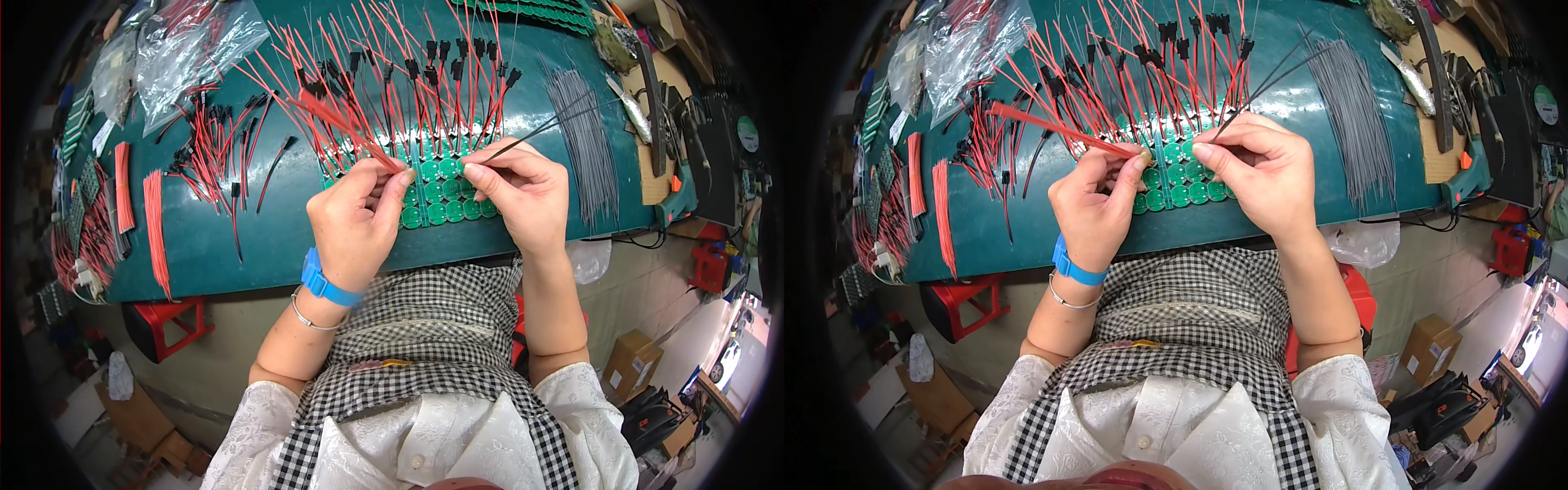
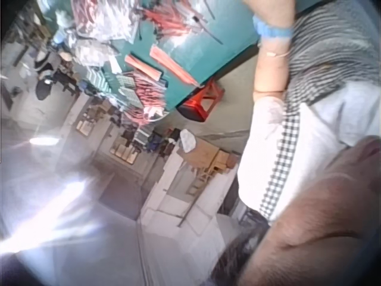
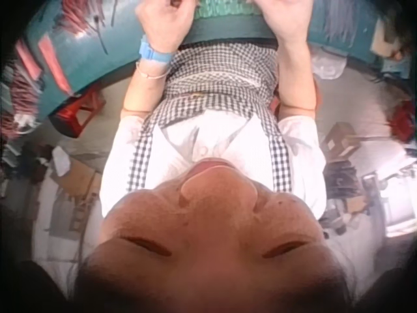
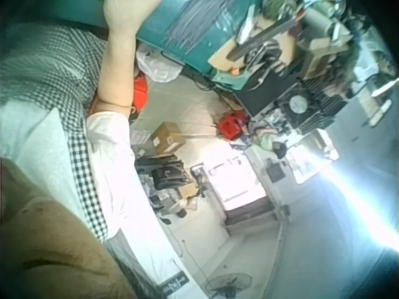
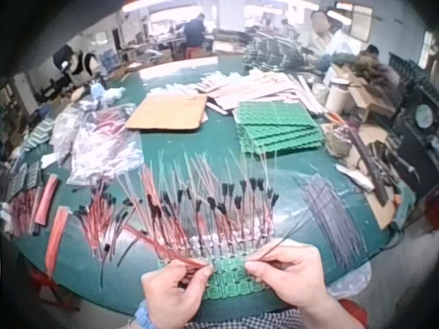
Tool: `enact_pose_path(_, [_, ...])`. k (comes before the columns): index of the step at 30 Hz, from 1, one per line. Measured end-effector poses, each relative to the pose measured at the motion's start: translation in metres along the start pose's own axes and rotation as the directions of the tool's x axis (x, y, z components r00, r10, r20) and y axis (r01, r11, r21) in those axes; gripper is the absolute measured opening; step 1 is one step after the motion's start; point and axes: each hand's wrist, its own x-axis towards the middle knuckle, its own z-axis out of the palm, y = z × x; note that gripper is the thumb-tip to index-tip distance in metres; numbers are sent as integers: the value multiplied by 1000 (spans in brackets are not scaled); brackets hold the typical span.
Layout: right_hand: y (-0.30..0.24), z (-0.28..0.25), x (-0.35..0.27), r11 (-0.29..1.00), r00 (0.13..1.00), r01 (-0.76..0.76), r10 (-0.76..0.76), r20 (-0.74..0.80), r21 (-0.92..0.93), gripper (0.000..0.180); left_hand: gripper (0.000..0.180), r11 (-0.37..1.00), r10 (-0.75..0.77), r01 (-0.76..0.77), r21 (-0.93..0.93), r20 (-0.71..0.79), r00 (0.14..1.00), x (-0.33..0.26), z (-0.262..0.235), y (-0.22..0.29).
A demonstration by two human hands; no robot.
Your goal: The person assembles electronic circuit boards by attaching wires and securing them with zip ties using pincers.
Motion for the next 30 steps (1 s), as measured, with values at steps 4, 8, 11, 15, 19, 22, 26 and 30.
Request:
enact_pose_path(4, [2,-3,-1,1000,1000,14,-14,-13,10,9,8,1000,0,0,12,4,1000,0,0,4])
enact_pose_path(8, [-2,-4,-1,997,998,-54,55,-10,52,8,8,997,15,-16,76,14,1000,-1,0,1])
enact_pose_path(11, [-4,-2,-1,997,997,-72,72,-17,20,7,9,993,48,-49,110,10,999,-1,0,1])
enact_pose_path(15, [-4,-2,1,998,999,-46,44,-30,-38,8,10,992,65,-64,112,-8,998,-2,-1,0])
enact_pose_path(19, [-5,-1,1,996,998,-60,58,-23,-65,7,9,993,54,-54,103,-3,999,0,-1,1])
enact_pose_path(22, [-4,-1,2,997,998,-49,48,-29,-52,7,8,994,51,-52,95,12,999,0,-1,4])
enact_pose_path(26, [-5,-1,3,996,998,-59,59,-12,-74,7,8,992,54,-55,118,14,998,0,-1,2])
enact_pose_path(30, [-4,0,4,997,998,-55,53,-26,-57,7,9,983,94,-94,156,10,996,-1,-2,2])
